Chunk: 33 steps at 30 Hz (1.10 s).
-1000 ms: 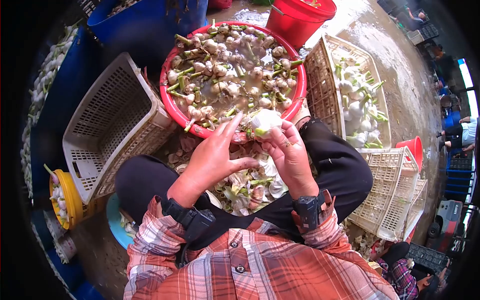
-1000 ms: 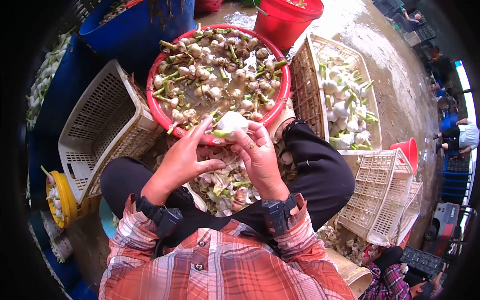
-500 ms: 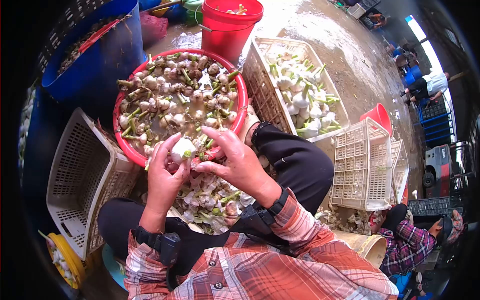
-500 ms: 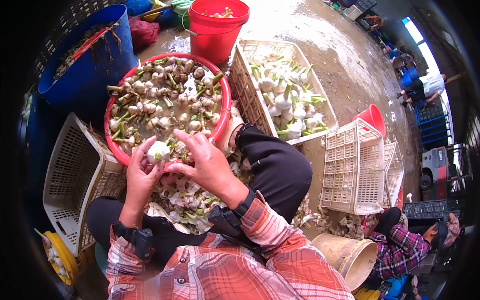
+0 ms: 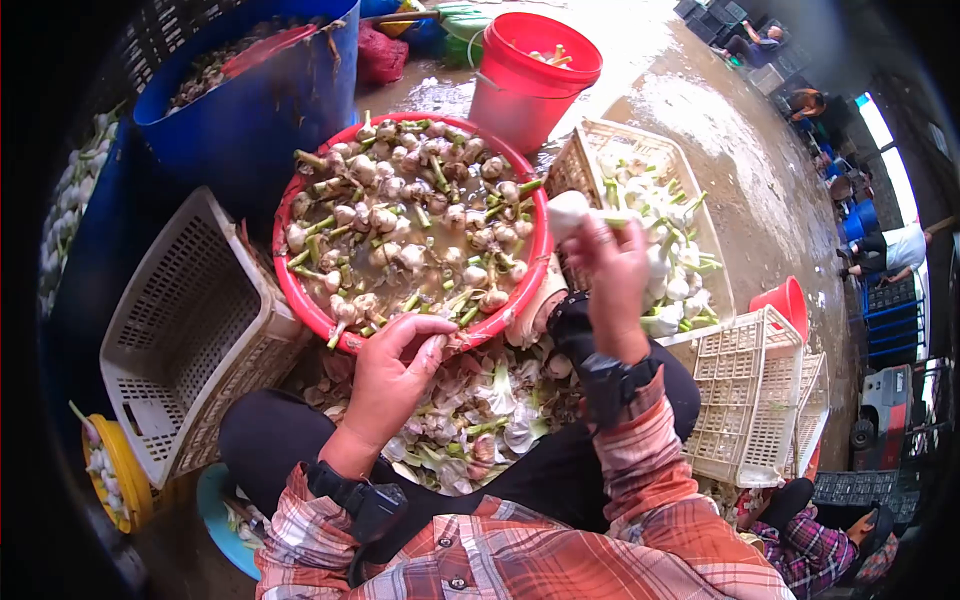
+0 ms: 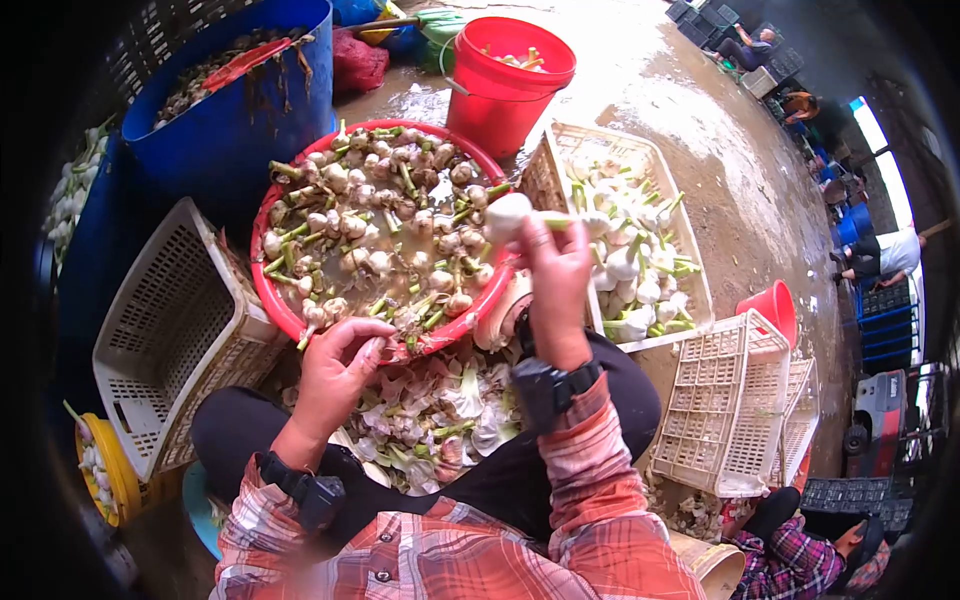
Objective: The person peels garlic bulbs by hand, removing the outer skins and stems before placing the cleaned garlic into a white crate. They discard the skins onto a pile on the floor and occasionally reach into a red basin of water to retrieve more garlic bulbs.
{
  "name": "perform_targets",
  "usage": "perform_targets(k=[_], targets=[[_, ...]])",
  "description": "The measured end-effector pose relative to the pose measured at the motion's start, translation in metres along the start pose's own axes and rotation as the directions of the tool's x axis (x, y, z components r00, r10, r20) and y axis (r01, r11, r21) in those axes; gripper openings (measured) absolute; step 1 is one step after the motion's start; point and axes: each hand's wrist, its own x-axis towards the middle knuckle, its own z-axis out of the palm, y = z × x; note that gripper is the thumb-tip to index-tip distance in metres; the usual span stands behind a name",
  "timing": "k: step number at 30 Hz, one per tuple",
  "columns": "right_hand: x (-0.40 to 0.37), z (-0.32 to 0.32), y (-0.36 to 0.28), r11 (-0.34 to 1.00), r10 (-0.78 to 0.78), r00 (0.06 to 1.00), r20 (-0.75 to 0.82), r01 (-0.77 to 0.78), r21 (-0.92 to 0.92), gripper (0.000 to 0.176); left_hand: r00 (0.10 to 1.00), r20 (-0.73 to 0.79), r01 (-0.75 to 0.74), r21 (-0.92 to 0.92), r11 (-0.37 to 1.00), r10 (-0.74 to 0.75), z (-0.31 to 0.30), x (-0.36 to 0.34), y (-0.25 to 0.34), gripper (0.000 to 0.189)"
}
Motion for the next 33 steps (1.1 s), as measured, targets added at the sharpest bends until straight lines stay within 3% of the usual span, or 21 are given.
perform_targets(k=[2, 4, 5, 6, 7, 8, 9, 11, 12, 14, 16, 18, 19, 20, 21, 22, 24, 26, 29, 30, 33], targets=[[0.059, -0.019, 0.005, 0.997, -0.058, 0.970, -0.235, 0.066, 0.028, 0.024, 0.992, 0.046, 0.113, 0.047, 0.993, -0.115, -0.008, -0.005, -0.006, 0.015], [0.081, -0.014, 0.026, 0.999, 0.009, 0.954, -0.299, 0.002, 0.035, 0.042, 0.973, 0.177, 0.105, 0.241, 0.965, -0.150, -0.012, -0.008, 0.000, 0.014], [0.080, -0.003, 0.048, 0.996, 0.083, 0.980, -0.181, -0.085, -0.005, 0.057, 0.975, 0.169, 0.111, 0.185, 0.977, -0.143, -0.010, -0.010, -0.001, 0.015], [0.067, 0.019, 0.067, 0.990, 0.130, 0.991, 0.009, -0.130, -0.060, 0.056, 0.977, 0.168, 0.114, 0.125, 0.986, -0.134, -0.006, -0.012, -0.003, 0.015], [0.058, 0.036, 0.090, 0.957, 0.234, 0.937, 0.258, -0.176, -0.230, 0.050, 0.972, 0.151, 0.170, 0.073, 0.983, -0.180, -0.009, -0.009, 0.008, 0.016], [0.050, 0.057, 0.120, 0.895, 0.367, 0.847, 0.384, -0.208, -0.396, 0.038, 0.970, 0.142, 0.190, 0.074, 0.979, -0.199, -0.015, -0.008, 0.010, 0.016], [0.047, 0.073, 0.159, 0.831, 0.303, 0.830, 0.468, 0.010, -0.555, 0.033, 0.977, 0.054, 0.202, 0.063, 0.977, -0.206, -0.021, -0.008, 0.011, 0.017], [0.040, 0.110, 0.201, 0.734, 0.287, 0.846, 0.449, 0.107, -0.671, 0.040, 0.980, -0.117, 0.174, 0.099, 0.980, -0.162, -0.031, -0.006, 0.017, 0.020], [0.036, 0.129, 0.204, 0.642, 0.271, 0.811, 0.518, 0.249, -0.726, 0.046, 0.977, -0.128, 0.182, 0.098, 0.978, -0.169, -0.033, -0.007, 0.015, 0.020], [0.026, 0.148, 0.240, 0.529, 0.136, 0.710, 0.690, 0.537, -0.657, 0.050, 0.970, -0.200, 0.148, 0.037, 0.988, -0.138, -0.037, -0.009, 0.012, 0.020], [0.034, 0.163, 0.260, 0.426, 0.260, 0.710, 0.654, 0.523, -0.738, 0.047, 0.966, -0.194, 0.178, 0.030, 0.984, -0.169, -0.043, -0.011, 0.013, 0.020], [0.043, 0.161, 0.249, 0.564, 0.360, 0.683, 0.635, 0.383, -0.732, 0.051, 0.964, -0.223, 0.154, 0.033, 0.988, -0.142, -0.050, -0.011, 0.013, 0.020], [0.052, 0.157, 0.234, 0.680, 0.584, 0.592, 0.555, 0.016, -0.733, 0.047, 0.956, -0.251, 0.152, -0.014, 0.988, -0.151, -0.052, -0.012, 0.014, 0.020], [0.051, 0.146, 0.220, 0.778, 0.625, 0.501, 0.599, -0.341, -0.527, 0.045, 0.955, -0.265, 0.140, 0.021, 0.990, -0.129, -0.054, -0.011, 0.013, 0.020], [0.034, 0.133, 0.190, 0.814, 0.550, 0.522, 0.652, -0.511, -0.277, 0.047, 0.960, -0.272, 0.093, 0.091, 0.991, -0.065, -0.056, -0.011, 0.009, 0.020], [0.020, 0.123, 0.157, 0.806, 0.490, 0.522, 0.698, -0.576, -0.136, 0.047, 0.963, -0.270, 0.049, 0.165, 0.985, -0.003, -0.056, -0.010, 0.006, 0.021], [-0.011, 0.104, 0.102, 0.764, 0.473, 0.510, 0.718, -0.643, -0.046, 0.046, 0.959, -0.281, 0.080, 0.159, 0.984, -0.033, -0.053, -0.008, 0.011, 0.022], [-0.042, 0.086, 0.068, 0.796, 0.447, 0.568, 0.691, -0.605, -0.017, 0.047, 0.942, -0.300, -0.025, 0.384, 0.923, 0.150, -0.047, -0.005, 0.002, 0.022], [-0.076, 0.069, 0.038, 0.913, 0.361, 0.645, 0.673, -0.390, -0.117, 0.046, 0.938, -0.279, -0.035, 0.510, 0.859, 0.204, -0.035, -0.002, 0.002, 0.021], [-0.083, 0.063, 0.031, 0.901, 0.399, 0.643, 0.654, -0.408, -0.148, 0.046, 0.945, -0.259, -0.034, 0.530, 0.847, 0.200, -0.031, -0.004, 0.002, 0.019], [-0.104, 0.057, 0.021, 0.946, 0.319, 0.716, 0.621, -0.285, -0.156, 0.045, 0.958, -0.218, -0.017, 0.609, 0.793, 0.188, -0.022, -0.006, 0.003, 0.015]])
